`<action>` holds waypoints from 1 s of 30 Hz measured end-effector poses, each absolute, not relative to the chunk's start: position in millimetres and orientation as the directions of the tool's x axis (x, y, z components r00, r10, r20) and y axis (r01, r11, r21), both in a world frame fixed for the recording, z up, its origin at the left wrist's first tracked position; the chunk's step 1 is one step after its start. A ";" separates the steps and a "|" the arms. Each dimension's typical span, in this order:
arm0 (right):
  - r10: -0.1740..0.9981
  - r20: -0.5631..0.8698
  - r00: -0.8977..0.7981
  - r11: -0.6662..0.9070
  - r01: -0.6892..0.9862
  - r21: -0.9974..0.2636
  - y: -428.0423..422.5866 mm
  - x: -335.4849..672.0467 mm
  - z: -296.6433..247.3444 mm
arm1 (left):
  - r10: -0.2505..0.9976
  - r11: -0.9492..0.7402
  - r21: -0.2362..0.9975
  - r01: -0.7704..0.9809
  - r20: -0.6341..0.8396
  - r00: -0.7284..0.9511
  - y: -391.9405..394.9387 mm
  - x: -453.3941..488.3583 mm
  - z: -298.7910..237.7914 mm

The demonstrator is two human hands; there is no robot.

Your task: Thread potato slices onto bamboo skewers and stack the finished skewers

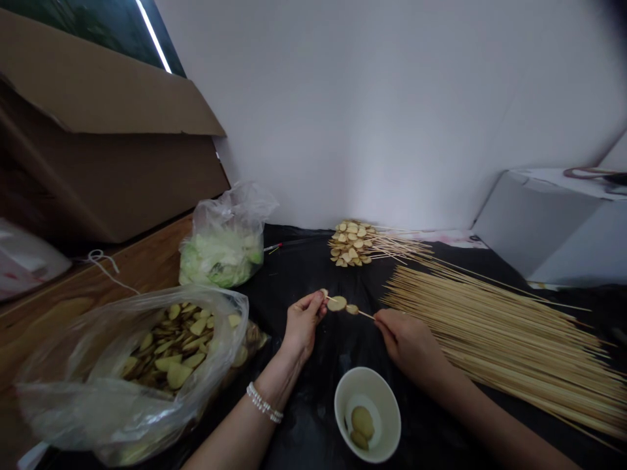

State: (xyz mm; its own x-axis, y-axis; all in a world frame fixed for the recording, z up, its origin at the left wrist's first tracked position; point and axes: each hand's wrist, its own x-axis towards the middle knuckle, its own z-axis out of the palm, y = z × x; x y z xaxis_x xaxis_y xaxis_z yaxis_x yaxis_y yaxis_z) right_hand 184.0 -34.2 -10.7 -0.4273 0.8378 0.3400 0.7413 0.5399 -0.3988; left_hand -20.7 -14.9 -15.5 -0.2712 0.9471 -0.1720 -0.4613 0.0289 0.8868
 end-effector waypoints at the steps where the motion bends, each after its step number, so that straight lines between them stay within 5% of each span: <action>1: 0.832 0.346 -0.433 0.546 0.747 -0.380 -34.9 183.7 -11.2 | 0.948 0.027 0.887 -0.460 -0.169 -0.269 -15.1 -20.2 -15.7; 9: 0.878 0.184 -0.443 0.466 0.700 -0.541 -36.0 180.5 -5.8 | 0.944 0.040 0.883 -0.468 -0.186 -0.271 -14.9 -19.2 -18.8; 15: 0.876 0.268 -0.401 0.482 0.739 -0.470 -36.0 180.5 -10.1 | 0.948 0.059 0.882 -0.468 -0.196 -0.250 -16.1 -18.4 -17.2; 21: 0.875 0.227 -0.427 0.479 0.699 -0.530 -35.0 179.0 -13.8 | 0.947 0.080 0.877 -0.473 -0.215 -0.239 -16.7 -18.5 -15.8; 26: 0.869 0.293 -0.398 0.490 0.777 -0.396 -37.1 179.4 -14.4 | 0.950 0.084 0.880 -0.468 -0.213 -0.230 -18.0 -17.7 -16.0; 30: 0.880 0.247 -0.405 0.474 0.720 -0.507 -36.5 178.4 -13.5 | 0.950 0.071 0.884 -0.461 -0.201 -0.240 -17.4 -17.4 -16.9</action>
State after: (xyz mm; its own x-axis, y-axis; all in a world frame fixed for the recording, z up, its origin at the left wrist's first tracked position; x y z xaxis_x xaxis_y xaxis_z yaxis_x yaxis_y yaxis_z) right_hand 178.4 -36.5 -13.5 -0.4049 0.8803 0.2474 0.7199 0.4737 -0.5073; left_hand -17.4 -17.4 -16.9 -0.2401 0.9497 -0.2012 -0.4615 0.0707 0.8843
